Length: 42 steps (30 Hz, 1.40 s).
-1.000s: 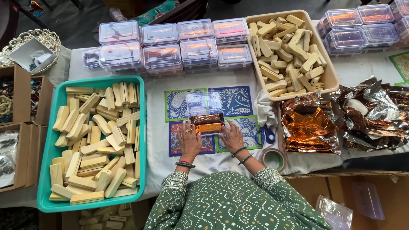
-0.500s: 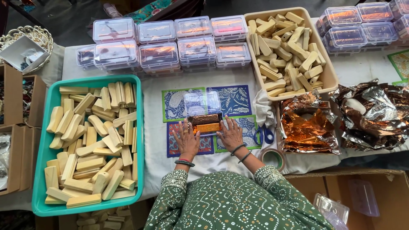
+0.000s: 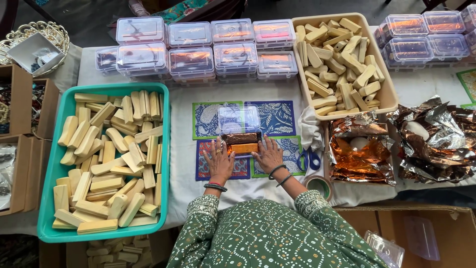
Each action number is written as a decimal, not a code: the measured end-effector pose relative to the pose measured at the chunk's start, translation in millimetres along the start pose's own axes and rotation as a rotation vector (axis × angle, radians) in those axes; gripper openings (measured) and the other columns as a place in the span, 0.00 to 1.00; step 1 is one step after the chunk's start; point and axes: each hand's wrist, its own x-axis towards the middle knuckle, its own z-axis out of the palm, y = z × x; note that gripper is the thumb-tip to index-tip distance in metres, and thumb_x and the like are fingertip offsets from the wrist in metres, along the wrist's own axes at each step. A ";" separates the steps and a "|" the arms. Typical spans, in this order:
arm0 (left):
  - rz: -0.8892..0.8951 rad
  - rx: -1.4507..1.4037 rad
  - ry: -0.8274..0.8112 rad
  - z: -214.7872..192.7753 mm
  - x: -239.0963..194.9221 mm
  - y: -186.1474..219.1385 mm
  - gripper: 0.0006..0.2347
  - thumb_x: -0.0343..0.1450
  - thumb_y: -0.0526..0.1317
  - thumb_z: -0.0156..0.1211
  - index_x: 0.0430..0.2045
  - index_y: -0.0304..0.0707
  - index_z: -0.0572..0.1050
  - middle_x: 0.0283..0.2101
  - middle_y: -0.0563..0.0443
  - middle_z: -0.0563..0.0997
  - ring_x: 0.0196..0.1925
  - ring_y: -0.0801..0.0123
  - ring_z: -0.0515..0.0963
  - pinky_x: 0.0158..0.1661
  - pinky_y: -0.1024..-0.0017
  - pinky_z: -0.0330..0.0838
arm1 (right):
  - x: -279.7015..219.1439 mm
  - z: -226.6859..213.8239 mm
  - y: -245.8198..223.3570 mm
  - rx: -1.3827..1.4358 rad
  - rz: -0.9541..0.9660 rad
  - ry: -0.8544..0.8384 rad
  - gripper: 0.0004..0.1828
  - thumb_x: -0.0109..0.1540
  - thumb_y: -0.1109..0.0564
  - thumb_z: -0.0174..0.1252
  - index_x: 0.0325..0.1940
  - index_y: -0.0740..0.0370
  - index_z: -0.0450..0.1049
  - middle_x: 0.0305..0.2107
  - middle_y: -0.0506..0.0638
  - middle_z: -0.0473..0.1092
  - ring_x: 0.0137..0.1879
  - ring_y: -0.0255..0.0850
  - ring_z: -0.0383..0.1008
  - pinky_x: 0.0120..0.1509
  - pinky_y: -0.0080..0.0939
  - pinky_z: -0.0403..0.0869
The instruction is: The person wraps small wooden blocks in copper foil, folds the edges neatly, and places the wrapped items into clear plastic containers. They also wipe the containers with a white cloth before stacking them.
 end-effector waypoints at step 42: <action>-0.075 -0.603 0.185 -45.2 15.5 5.6 0.25 0.72 0.39 0.60 0.66 0.49 0.65 0.72 0.43 0.62 0.63 0.53 0.73 0.55 0.62 0.76 | 208.3 13.6 61.7 0.947 0.261 0.014 0.41 0.62 0.44 0.61 0.74 0.65 0.60 0.59 0.59 0.71 0.62 0.47 0.73 0.65 0.41 0.72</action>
